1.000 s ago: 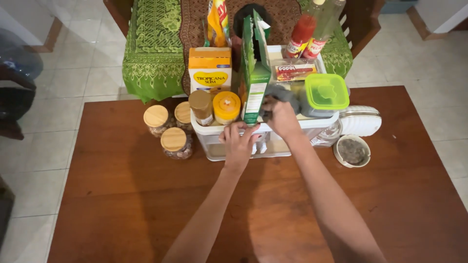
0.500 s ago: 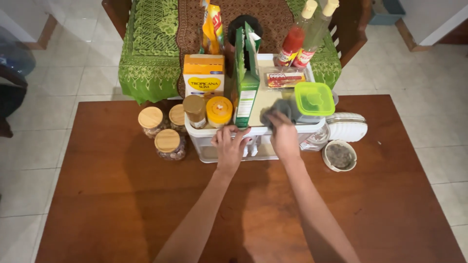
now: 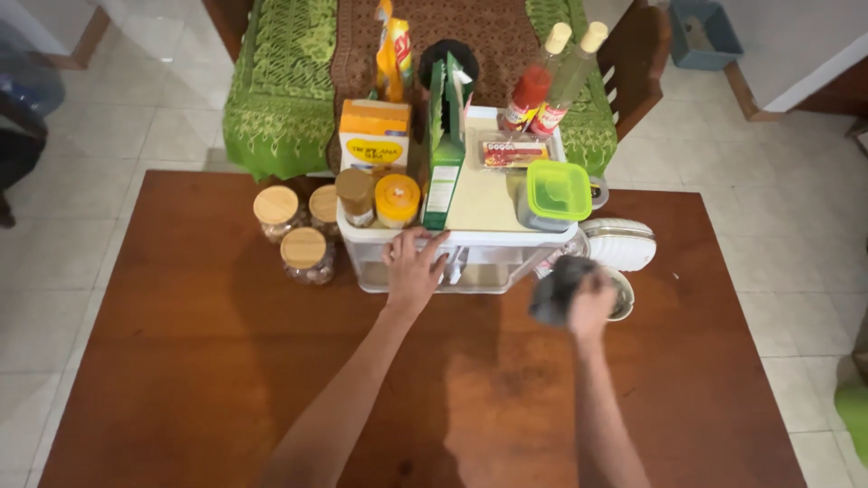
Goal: Organizing various food containers and cleaning a table.
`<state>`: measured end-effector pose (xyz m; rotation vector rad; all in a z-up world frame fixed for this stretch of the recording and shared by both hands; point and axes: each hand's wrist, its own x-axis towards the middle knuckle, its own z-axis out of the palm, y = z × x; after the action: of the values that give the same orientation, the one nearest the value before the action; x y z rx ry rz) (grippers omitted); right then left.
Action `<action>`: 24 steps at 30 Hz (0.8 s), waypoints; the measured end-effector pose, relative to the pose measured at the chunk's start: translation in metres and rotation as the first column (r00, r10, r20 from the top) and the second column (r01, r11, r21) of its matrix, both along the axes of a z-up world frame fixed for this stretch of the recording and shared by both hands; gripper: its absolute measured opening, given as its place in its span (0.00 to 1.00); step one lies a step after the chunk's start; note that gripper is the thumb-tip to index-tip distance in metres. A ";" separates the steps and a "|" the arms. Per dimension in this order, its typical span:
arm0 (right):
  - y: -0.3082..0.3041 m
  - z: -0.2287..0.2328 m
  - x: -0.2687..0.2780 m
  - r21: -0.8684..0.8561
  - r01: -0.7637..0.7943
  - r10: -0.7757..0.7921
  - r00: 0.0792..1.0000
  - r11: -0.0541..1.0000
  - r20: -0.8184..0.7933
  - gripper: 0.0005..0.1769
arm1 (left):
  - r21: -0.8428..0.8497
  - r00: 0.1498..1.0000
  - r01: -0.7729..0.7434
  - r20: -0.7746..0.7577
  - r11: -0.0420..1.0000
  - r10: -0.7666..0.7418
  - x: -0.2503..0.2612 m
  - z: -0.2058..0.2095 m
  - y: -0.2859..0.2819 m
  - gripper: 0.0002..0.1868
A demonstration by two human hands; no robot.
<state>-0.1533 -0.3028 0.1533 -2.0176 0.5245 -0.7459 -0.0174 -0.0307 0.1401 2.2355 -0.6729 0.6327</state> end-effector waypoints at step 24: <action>0.208 -0.273 -0.072 0.369 -0.098 0.182 0.962 0.924 -0.202 0.16 | -0.305 0.596 0.095 -0.745 0.948 -0.300 -0.185 -0.138 0.128 0.35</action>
<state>-0.2255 -0.0948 -0.1194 -1.7847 0.5954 -0.2980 -0.2026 0.0970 0.0021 1.8931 -0.3408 -0.3980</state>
